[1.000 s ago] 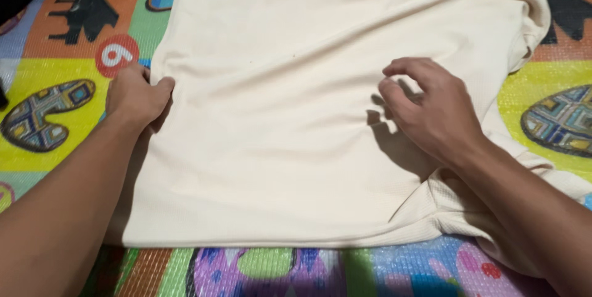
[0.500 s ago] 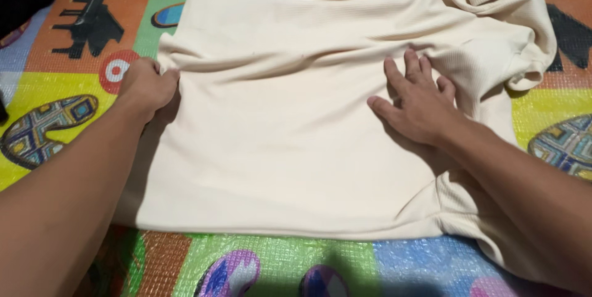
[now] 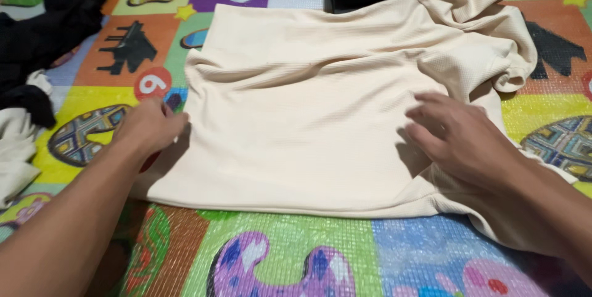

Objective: The person folds a beige garment on a colorful alphabet mat, turning the item inside out, smoothing the fabric, and folding the sides toward the center.

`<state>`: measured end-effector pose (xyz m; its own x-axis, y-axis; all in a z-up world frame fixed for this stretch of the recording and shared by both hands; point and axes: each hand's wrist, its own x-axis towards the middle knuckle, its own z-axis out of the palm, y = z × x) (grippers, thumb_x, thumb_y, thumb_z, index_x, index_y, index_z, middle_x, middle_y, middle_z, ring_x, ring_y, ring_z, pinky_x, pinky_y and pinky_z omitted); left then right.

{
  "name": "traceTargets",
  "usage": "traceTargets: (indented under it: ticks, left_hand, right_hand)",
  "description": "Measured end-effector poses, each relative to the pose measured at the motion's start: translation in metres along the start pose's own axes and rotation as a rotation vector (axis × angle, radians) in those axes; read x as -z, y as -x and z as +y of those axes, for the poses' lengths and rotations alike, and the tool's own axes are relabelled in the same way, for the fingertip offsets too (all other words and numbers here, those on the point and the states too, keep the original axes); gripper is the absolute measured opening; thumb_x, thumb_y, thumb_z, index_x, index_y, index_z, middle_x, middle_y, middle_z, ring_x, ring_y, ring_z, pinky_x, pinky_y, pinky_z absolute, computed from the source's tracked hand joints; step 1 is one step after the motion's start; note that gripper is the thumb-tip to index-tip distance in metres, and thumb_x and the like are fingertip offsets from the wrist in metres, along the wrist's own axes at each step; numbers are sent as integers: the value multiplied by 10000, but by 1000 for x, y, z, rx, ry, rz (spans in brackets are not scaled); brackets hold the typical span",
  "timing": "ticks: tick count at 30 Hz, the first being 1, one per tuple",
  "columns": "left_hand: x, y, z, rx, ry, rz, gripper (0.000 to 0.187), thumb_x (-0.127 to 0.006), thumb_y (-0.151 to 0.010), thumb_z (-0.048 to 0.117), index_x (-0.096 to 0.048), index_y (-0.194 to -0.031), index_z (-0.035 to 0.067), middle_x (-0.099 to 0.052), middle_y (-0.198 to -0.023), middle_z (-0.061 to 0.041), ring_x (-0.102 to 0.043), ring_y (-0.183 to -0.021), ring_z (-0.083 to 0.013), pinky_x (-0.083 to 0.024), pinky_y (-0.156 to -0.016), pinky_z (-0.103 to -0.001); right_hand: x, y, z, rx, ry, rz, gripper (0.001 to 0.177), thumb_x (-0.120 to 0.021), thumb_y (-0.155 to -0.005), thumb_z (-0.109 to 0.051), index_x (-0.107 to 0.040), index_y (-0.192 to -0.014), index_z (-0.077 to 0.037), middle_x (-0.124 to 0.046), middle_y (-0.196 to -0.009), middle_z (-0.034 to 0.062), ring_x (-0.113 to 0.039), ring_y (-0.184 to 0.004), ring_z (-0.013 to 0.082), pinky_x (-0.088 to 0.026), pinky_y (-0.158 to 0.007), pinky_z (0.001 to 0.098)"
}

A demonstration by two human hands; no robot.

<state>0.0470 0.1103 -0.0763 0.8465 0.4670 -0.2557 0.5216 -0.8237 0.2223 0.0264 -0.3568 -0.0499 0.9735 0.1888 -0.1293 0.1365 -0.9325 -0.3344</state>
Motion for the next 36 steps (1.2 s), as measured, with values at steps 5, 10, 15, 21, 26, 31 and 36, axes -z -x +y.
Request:
traceTargets:
  ticks: [5, 10, 15, 21, 26, 31, 36]
  left_hand:
    - [-10, 47, -6, -4, -221, -49, 768, -620, -896, 640, -614, -1305, -10, -618, -1317, -254, -600, -1215, -440, -473, -1020, -527]
    - [-29, 45, -17, -29, -149, -8, 644, -603, -929, 471, -569, -1391, 24, -610, -1364, -263, -574, -1268, -444, -440, -1071, -532]
    - [-23, 41, -35, -140, -95, 17, 588, -640, -930, 422, -594, -1341, 4, -653, -1308, -296, -628, -1228, -445, -476, -1058, -514]
    - [-9, 51, -34, -244, -218, 254, 586, -777, -784, 341, -607, -1242, 18, -666, -1175, -256, -628, -1139, -431, -478, -967, -526]
    - [-55, 86, 49, -72, 974, -372, 445, -695, -994, 150, -573, -1418, 207, -456, -960, -194, -444, -853, -373, -367, -610, -473]
    - [-77, 158, 179, -939, 664, -415, 537, -902, -677, 392, -716, -1041, 44, -708, -1074, -92, -683, -1011, -207, -560, -849, -320]
    - [-83, 189, 222, -1023, 590, -622, 522, -872, -720, 345, -686, -1073, 9, -709, -923, -130, -696, -838, -206, -567, -710, -329]
  right_hand:
    - [5, 58, 20, 645, 358, 147, 492, -623, -822, -315, -687, -1276, -136, -624, -1254, 130, -563, -1197, 348, -402, -826, 508]
    - [8, 69, -1, -158, 141, -183, 374, -671, -979, -490, -767, -1174, -185, -636, -1137, 61, -600, -1081, 247, -451, -997, 418]
    - [22, 78, -14, -76, -74, -214, 369, -637, -930, -408, -789, -1056, -96, -760, -957, 97, -699, -883, 242, -567, -814, 377]
    - [38, 86, -38, -188, -38, -329, 351, -631, -951, -344, -784, -1003, -33, -778, -854, 161, -700, -764, 272, -578, -747, 382]
    - [43, 83, -45, -130, -75, -339, 340, -623, -965, -338, -795, -1036, -53, -787, -827, 140, -700, -746, 249, -576, -732, 364]
    - [41, 68, -39, -143, -172, -241, 329, -621, -950, -335, -800, -1104, -107, -775, -874, 126, -717, -753, 231, -586, -709, 377]
    - [40, 70, -2, -198, -183, -99, 387, -679, -923, -426, -773, -1065, -78, -746, -889, 116, -700, -765, 230, -580, -701, 386]
